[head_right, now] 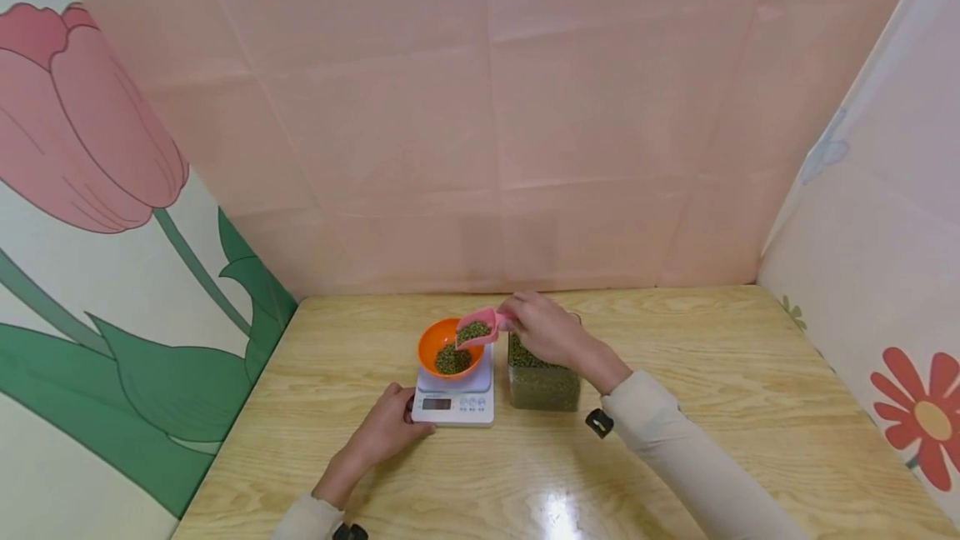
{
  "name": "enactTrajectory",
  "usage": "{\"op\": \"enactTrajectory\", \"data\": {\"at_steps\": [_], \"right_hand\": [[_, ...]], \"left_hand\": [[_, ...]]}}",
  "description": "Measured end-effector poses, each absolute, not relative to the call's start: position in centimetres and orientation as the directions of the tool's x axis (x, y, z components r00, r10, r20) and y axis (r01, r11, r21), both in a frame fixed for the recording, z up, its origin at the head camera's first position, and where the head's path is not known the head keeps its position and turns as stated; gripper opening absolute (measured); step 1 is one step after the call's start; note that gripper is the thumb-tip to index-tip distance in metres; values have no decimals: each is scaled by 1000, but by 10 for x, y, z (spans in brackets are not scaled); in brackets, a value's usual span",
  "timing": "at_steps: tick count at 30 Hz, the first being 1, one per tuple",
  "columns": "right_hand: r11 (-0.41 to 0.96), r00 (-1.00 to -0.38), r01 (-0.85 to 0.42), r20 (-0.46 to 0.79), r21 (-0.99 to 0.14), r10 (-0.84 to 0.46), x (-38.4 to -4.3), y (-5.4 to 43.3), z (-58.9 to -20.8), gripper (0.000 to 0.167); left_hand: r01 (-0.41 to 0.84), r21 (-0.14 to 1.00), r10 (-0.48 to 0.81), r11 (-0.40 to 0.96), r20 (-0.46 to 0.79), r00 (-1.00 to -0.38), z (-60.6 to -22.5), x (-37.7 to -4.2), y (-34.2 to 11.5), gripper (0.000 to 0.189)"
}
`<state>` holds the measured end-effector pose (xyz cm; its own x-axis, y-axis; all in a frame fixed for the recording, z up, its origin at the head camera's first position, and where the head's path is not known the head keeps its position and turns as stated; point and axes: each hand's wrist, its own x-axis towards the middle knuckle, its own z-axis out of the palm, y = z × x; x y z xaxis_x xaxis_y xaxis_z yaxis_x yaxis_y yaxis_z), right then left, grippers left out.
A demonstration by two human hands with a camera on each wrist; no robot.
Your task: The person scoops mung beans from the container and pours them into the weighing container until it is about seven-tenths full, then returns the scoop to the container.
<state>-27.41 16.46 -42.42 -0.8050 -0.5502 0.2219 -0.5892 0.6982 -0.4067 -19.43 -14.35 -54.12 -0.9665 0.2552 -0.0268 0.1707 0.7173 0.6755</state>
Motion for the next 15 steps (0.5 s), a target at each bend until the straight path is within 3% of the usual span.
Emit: {"op": "enactTrajectory", "data": {"at_steps": [15], "right_hand": [[704, -807, -584, 197, -405, -556, -274, 162, -420, 21]], "left_hand": [[178, 683, 262, 708, -20, -965, -538, -193, -144, 55]]}}
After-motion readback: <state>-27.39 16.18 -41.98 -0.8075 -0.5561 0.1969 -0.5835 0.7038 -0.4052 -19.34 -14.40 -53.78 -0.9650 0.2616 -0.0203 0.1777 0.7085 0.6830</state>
